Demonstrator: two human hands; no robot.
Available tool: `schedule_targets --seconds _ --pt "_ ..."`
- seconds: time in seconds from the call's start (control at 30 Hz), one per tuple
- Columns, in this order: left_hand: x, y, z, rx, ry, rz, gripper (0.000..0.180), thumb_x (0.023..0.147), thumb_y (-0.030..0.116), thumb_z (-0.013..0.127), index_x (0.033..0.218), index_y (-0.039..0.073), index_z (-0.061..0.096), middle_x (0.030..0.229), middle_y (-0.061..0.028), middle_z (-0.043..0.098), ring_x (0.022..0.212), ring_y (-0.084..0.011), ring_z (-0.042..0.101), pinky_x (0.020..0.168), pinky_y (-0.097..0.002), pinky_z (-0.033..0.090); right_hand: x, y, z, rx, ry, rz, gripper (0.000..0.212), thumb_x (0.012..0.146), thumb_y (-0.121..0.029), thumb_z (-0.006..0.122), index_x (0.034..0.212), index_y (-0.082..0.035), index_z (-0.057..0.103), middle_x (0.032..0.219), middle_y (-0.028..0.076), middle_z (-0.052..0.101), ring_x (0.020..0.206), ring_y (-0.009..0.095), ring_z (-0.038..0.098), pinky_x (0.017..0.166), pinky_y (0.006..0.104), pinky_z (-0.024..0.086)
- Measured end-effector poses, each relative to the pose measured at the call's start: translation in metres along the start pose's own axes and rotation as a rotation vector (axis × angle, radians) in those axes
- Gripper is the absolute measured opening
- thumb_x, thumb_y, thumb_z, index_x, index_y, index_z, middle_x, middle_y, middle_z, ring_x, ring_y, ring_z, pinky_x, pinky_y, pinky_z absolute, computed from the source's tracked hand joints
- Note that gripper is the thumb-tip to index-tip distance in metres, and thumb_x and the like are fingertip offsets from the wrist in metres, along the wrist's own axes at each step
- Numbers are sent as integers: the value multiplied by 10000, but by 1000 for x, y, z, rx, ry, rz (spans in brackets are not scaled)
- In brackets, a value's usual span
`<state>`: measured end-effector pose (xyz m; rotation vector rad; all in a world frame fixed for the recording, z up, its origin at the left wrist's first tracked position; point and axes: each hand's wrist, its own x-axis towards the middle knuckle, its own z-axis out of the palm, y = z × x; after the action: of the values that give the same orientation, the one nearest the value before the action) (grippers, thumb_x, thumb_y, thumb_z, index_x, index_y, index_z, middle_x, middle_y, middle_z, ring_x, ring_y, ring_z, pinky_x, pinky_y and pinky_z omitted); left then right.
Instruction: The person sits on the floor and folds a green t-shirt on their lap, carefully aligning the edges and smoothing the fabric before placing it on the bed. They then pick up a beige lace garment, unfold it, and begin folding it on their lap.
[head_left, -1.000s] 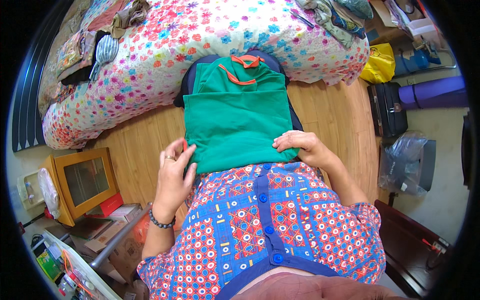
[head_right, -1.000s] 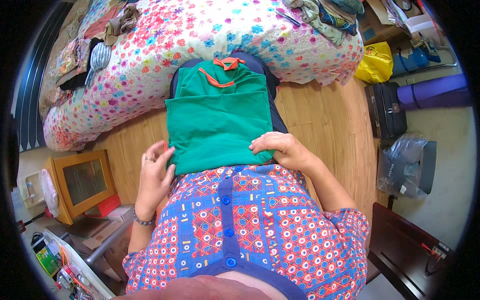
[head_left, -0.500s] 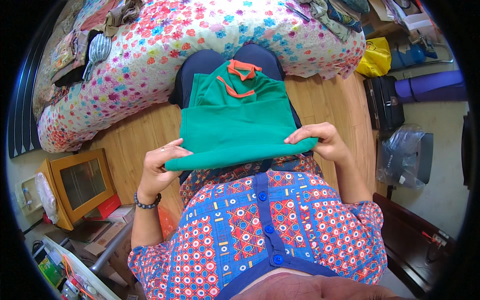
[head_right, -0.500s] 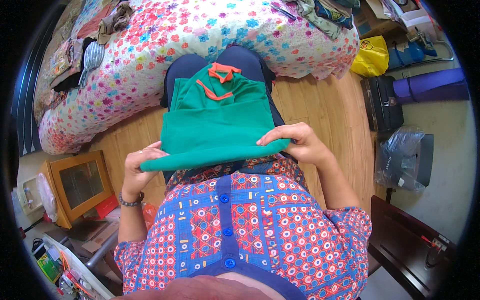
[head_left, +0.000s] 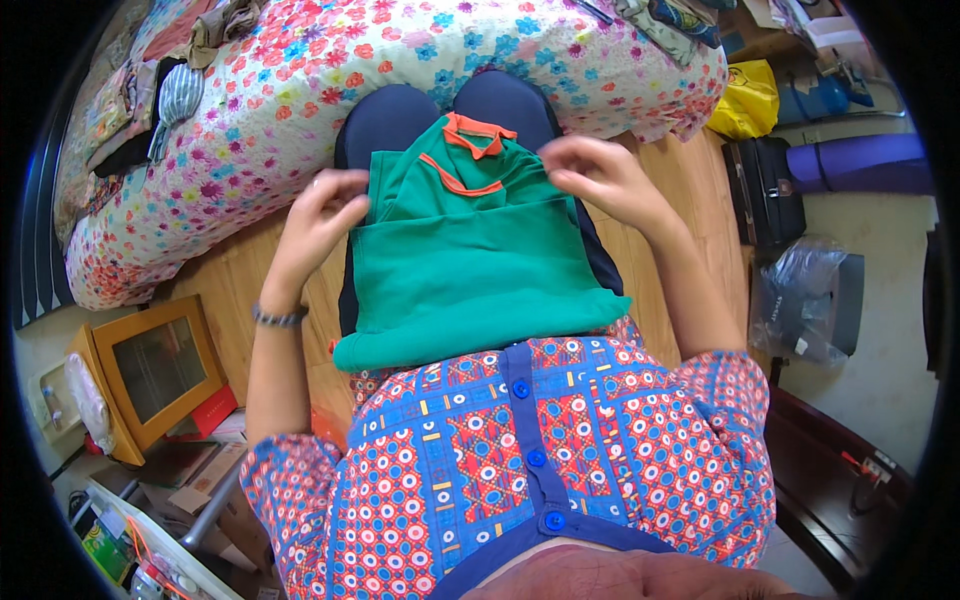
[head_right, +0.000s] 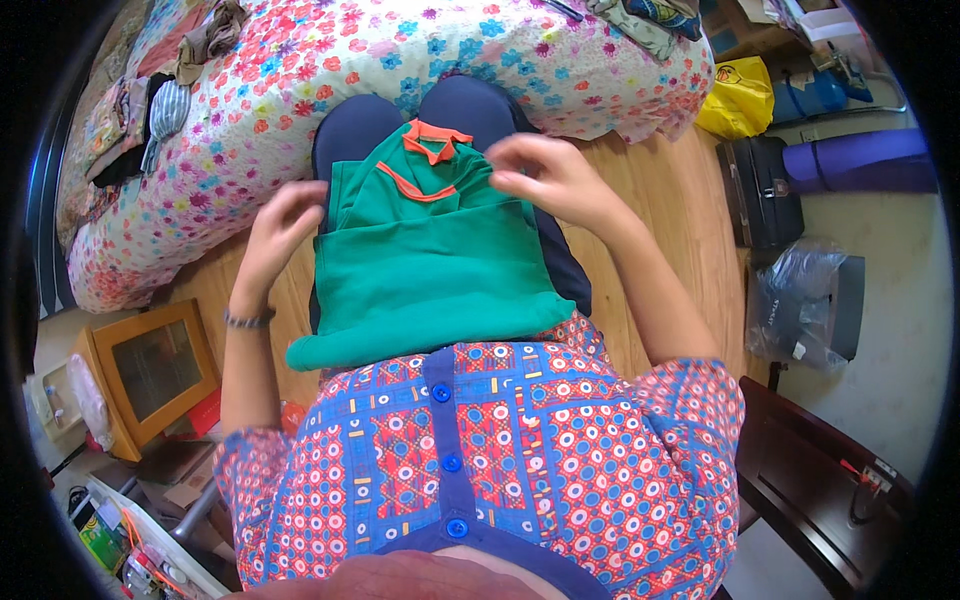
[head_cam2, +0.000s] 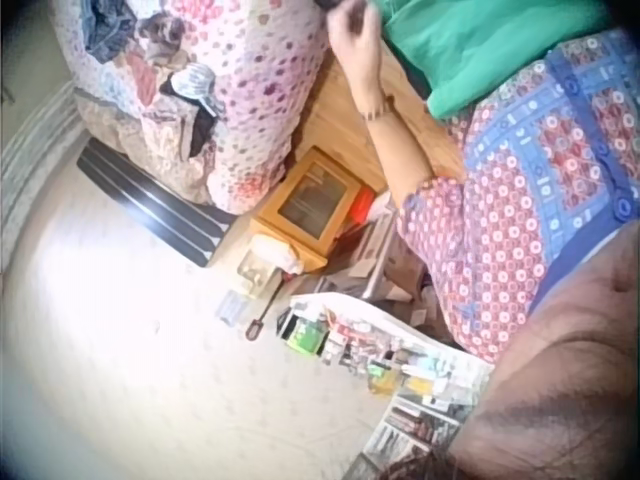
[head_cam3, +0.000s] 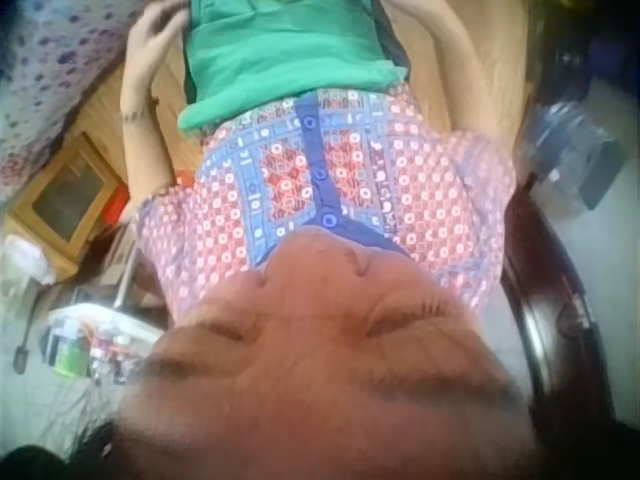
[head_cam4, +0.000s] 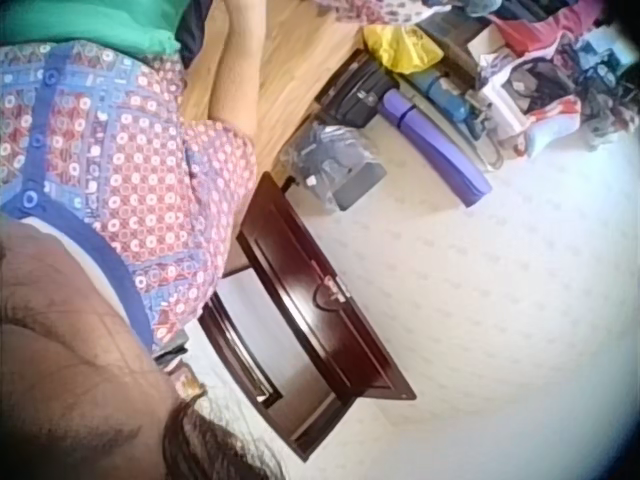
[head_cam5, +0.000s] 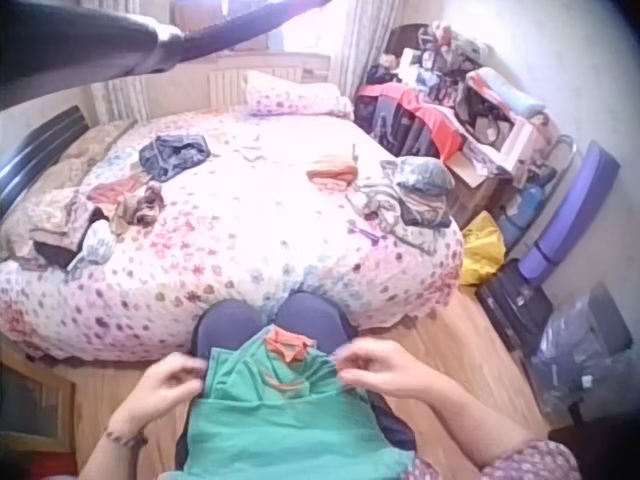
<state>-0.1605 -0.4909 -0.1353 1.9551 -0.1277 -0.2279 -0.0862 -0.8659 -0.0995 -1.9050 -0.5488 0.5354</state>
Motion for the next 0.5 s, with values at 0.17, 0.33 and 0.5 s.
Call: schedule_targets --seconds 0.17,0.33,0.5 --pt "96 16 46 789 40 236 392 818 291 713 1134 67 653 1195 -112 599 1181 -299 518 1009 -432 403 69 40 40 -506 223 -269 215 802 -68 678 1010 -120 697 839 100 552 830 262 596 748 346 491" --pt "132 0 80 1081 -58 153 282 786 294 729 968 80 698 1238 -79 593 1304 -285 410 1095 -576 251 59 30 33 -351 259 -112 70 783 -97 703 852 -100 698 778 86 507 725 243 559 672 357 468" --pt "128 -10 73 850 212 269 217 782 242 731 771 59 615 1118 -78 645 1123 -280 555 1012 -529 365 31 75 17 -91 320 147 106 838 -158 680 864 -55 673 701 67 575 666 155 559 637 313 458"
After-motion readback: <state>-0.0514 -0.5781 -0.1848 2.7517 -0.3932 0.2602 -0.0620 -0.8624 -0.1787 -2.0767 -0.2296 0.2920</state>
